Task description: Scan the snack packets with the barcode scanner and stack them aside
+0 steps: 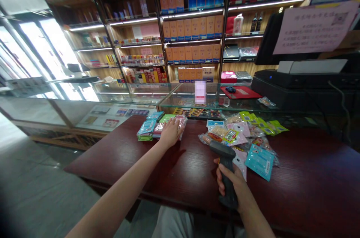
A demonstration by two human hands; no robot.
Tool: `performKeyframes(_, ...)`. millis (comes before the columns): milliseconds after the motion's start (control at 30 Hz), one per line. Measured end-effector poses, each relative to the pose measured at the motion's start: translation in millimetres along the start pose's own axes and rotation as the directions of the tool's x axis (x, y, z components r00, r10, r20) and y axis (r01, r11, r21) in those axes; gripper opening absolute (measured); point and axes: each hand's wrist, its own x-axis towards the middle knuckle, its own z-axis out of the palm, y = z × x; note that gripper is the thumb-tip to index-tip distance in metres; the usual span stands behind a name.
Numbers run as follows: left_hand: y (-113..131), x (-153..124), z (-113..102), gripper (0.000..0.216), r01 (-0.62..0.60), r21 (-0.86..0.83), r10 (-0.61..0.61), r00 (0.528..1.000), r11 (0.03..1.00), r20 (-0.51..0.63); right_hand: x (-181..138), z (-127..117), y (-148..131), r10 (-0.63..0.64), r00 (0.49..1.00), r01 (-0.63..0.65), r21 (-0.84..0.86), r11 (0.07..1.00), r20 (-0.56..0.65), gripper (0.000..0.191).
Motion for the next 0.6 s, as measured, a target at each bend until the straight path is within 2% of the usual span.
performKeyframes(167, 40.0, -22.0, 5.9, 0.048, -0.143, -0.093, 0.143, 0.99, 0.985, -0.006, -18.8, 1.0, -8.3, -0.031, 0.997, 0.03, -0.014, 0.999, -0.075, 0.035)
performKeyframes(400, 107.4, -61.3, 21.7, 0.037, -0.342, -0.299, 0.368, 0.929, 0.891, 0.031, -48.5, -22.1, -27.7, -0.139, 0.961, 0.117, -0.101, 0.988, -0.238, 0.04)
performKeyframes(500, 143.1, -76.6, 22.8, 0.035, -0.367, -0.35, 0.412, 0.909, 0.862, 0.062, -58.0, -31.6, -39.6, -0.193, 0.939, 0.166, -0.116, 0.979, -0.284, 0.039)
performKeyframes(600, 175.3, -84.8, 24.0, 0.049, -0.314, -0.341, 0.358, 0.931, 0.886, 0.073, -64.6, -39.3, -48.9, -0.221, 0.924, 0.199, -0.103, 0.975, -0.312, 0.04)
